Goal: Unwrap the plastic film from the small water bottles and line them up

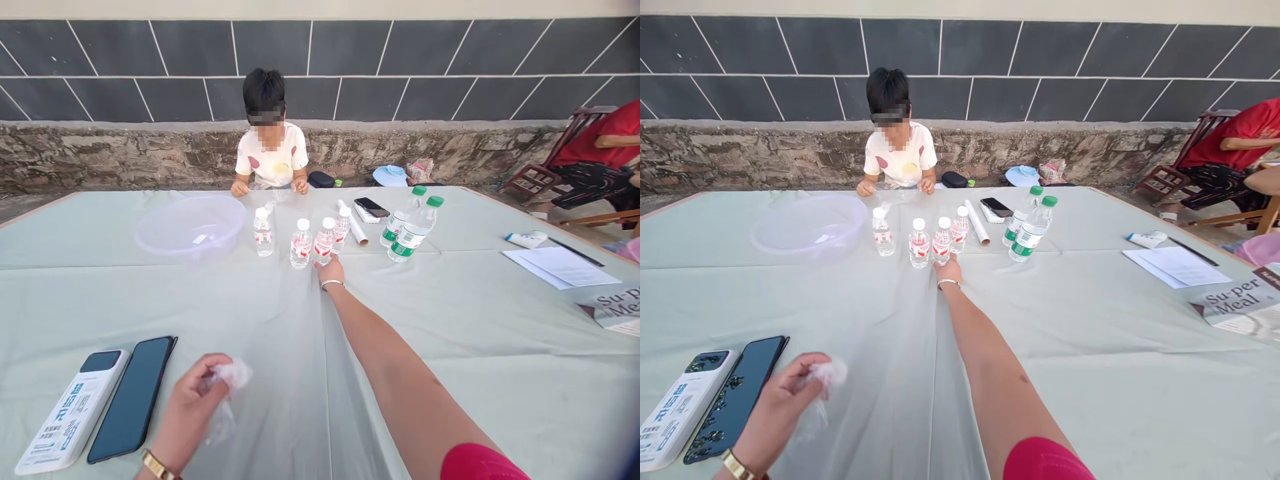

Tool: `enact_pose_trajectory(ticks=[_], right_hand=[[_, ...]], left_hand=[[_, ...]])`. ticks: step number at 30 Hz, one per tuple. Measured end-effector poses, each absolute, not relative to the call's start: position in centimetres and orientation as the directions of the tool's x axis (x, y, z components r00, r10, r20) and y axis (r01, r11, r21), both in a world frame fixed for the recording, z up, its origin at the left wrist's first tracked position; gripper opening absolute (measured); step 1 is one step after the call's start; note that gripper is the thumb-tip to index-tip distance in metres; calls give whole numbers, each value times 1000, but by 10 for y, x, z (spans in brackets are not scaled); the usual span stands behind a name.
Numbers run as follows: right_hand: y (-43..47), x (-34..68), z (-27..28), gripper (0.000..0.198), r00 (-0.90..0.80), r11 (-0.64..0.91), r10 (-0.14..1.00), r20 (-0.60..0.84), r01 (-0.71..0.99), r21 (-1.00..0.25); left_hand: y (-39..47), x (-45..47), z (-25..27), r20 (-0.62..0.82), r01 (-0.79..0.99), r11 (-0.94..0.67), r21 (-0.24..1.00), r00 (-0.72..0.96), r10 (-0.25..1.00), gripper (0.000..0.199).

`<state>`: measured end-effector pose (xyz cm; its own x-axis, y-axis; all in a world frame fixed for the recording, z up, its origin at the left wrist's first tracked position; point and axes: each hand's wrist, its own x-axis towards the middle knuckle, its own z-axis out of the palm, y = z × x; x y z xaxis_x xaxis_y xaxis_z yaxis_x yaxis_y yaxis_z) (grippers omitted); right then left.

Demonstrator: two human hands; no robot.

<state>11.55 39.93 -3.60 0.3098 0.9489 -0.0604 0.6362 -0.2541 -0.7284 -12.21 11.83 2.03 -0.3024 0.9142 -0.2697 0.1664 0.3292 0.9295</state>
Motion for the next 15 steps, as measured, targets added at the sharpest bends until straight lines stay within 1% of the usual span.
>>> enact_pose_trajectory(ticks=[1,2,3,4,5,6,7,8,9,11,12,13,15], right_hand=[[403,115,-38,70,316,-253,947,-55,630,-734],[405,116,-40,70,326,-254,944,-50,624,-739],[404,116,-43,71,338,-258,940,-46,617,-743],[401,116,-46,71,348,-260,937,-41,610,-748],[396,117,-49,69,354,-254,935,-32,603,-756],[390,118,-52,65,349,-239,937,-21,597,-766],[382,118,-55,60,331,-214,944,-7,595,-775],[373,118,-58,53,299,-181,954,8,597,-782],[364,118,-61,47,255,-140,967,23,604,-785],[348,117,-65,37,150,-68,988,35,626,-777],[341,115,-66,33,102,-40,994,33,634,-772],[336,111,-66,30,56,-13,998,30,636,-772],[332,97,-66,26,-43,59,998,41,617,-785]], left_hand=[[140,-137,30,-151,322,304,896,-423,894,23],[163,-151,39,55,473,256,843,-549,834,19],[186,-165,46,305,615,166,771,-584,752,17],[208,-178,51,541,741,71,667,-548,637,17],[229,-190,55,724,834,3,552,-482,493,18],[249,-200,58,830,897,-19,442,-401,389,17],[266,-209,60,877,932,-10,362,-337,342,16],[283,-216,61,887,948,12,318,-302,350,17],[298,-223,62,878,956,39,291,-283,386,21],[324,-232,64,785,956,102,274,-284,551,30],[335,-236,64,697,950,143,276,-301,651,37],[345,-240,65,572,942,191,277,-321,754,46],[359,-245,64,291,926,282,250,-350,890,63]])
